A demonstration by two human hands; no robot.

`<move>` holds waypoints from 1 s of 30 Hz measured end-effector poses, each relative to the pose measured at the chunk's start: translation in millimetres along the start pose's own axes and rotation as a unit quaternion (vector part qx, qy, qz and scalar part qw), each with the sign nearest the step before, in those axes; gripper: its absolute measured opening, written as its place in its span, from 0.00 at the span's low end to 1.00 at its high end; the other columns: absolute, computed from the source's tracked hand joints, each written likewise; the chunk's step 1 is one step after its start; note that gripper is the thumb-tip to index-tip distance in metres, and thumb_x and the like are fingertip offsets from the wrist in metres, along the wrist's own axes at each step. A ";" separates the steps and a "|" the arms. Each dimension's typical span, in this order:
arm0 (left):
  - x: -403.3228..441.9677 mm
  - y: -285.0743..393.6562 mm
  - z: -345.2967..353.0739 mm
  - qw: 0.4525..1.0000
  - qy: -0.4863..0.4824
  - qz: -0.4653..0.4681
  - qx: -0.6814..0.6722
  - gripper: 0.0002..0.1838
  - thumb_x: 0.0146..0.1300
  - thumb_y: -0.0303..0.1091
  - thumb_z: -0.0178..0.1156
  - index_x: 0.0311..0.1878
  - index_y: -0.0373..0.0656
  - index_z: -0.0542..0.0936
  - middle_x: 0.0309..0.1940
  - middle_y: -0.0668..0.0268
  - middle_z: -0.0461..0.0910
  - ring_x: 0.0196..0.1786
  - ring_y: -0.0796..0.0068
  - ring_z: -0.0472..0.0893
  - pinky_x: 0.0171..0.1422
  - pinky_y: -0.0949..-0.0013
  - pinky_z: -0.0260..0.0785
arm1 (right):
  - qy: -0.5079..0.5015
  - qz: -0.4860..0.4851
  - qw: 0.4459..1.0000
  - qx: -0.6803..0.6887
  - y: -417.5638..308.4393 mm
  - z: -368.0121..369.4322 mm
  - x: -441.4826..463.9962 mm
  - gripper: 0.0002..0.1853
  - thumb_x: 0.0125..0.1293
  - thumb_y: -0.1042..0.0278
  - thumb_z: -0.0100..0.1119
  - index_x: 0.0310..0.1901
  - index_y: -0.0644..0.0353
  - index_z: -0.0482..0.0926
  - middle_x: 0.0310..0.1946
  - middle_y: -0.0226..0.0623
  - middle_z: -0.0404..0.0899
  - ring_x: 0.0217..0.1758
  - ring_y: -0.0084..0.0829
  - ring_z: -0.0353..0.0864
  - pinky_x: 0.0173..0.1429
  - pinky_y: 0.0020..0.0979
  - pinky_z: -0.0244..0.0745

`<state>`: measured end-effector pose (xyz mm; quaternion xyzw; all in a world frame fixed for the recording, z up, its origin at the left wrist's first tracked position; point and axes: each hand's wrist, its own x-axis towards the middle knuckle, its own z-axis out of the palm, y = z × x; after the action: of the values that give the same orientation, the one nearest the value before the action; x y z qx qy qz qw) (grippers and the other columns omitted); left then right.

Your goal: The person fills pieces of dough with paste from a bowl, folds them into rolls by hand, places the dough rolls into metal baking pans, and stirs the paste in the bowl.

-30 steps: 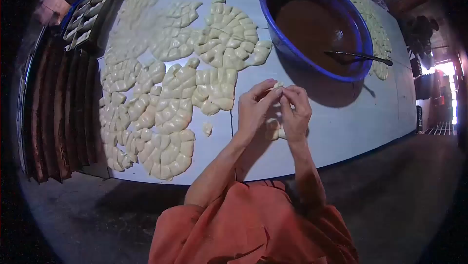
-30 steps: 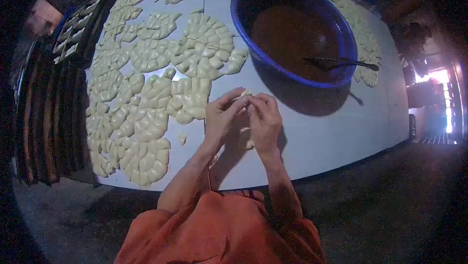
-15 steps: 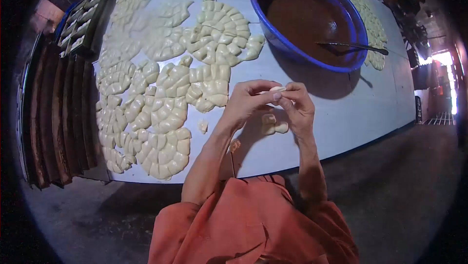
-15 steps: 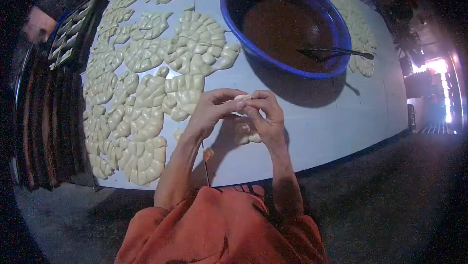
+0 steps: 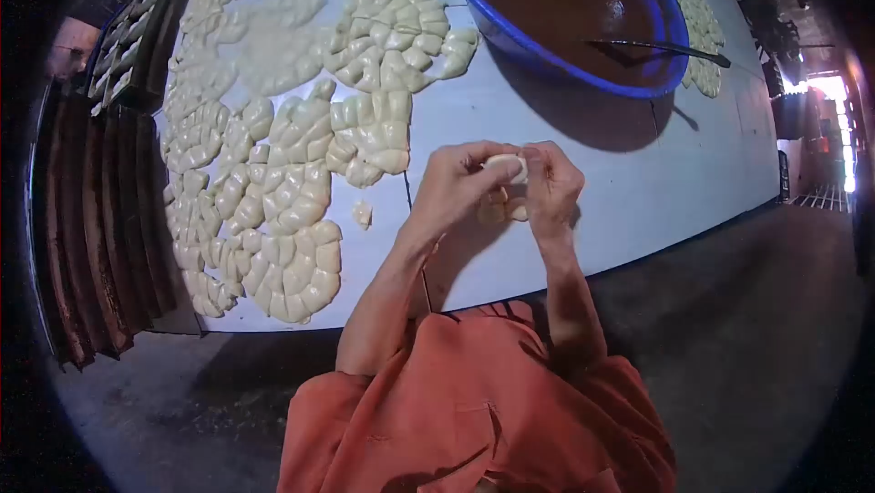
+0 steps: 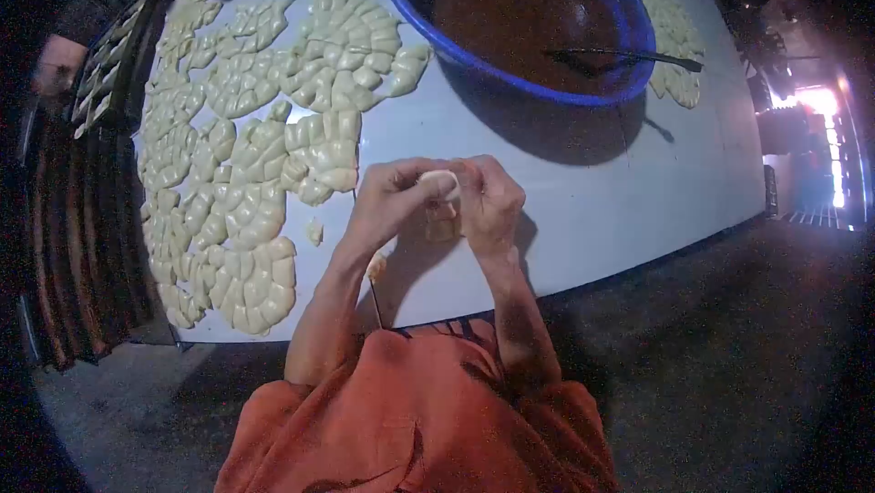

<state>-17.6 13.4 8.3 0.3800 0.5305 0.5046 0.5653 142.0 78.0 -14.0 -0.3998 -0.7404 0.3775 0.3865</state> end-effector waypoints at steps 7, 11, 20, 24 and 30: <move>-3.7 -16.0 7.3 0.997 -0.042 -0.057 -0.030 0.23 0.74 0.42 0.59 0.66 0.39 0.76 0.49 0.59 0.85 0.43 0.76 0.85 0.48 0.73 0.77 | -0.093 -0.020 0.994 0.050 -1.8 -40.0 -18.1 0.15 0.64 0.75 0.68 0.52 0.64 0.81 0.50 0.44 0.81 0.47 0.31 0.84 0.52 0.33 0.82; -19.2 -16.4 -1.4 0.976 0.014 0.058 0.209 0.38 0.65 0.44 0.68 0.75 0.47 0.65 0.60 0.52 0.78 0.45 0.62 0.86 0.50 0.66 0.77 | -0.108 0.208 0.962 0.138 24.1 -49.4 -20.1 0.10 0.68 0.76 0.62 0.49 0.66 0.82 0.45 0.42 0.83 0.45 0.29 0.84 0.49 0.32 0.82; -15.3 -57.5 10.2 0.889 -0.033 0.136 0.436 0.33 0.55 0.32 0.69 0.65 0.43 0.70 0.53 0.55 0.76 0.52 0.49 0.81 0.53 0.54 0.75 | -0.301 -0.022 0.945 -0.122 9.6 -51.3 -15.2 0.26 0.59 0.66 0.69 0.60 0.61 0.74 0.49 0.45 0.78 0.52 0.47 0.81 0.56 0.41 0.76; -17.6 -43.4 13.9 0.901 -0.057 0.115 0.414 0.31 0.56 0.26 0.65 0.65 0.46 0.69 0.51 0.55 0.78 0.51 0.48 0.81 0.51 0.52 0.75 | -0.352 0.030 0.932 -0.080 3.7 -52.7 -9.8 0.21 0.59 0.70 0.67 0.55 0.61 0.76 0.47 0.42 0.78 0.48 0.46 0.81 0.53 0.40 0.77; -43.0 -44.5 20.3 0.886 -0.030 0.061 0.459 0.38 0.59 0.26 0.62 0.74 0.50 0.62 0.54 0.56 0.76 0.52 0.49 0.81 0.50 0.52 0.77 | -0.397 0.057 0.910 -0.107 -1.3 -50.7 -20.8 0.25 0.59 0.62 0.68 0.58 0.59 0.76 0.52 0.43 0.77 0.53 0.45 0.80 0.57 0.38 0.76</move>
<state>12.9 -35.3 -22.4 0.6438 0.6611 0.2269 0.3113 193.9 71.7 2.6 -0.2975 -0.8448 0.4447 -0.0061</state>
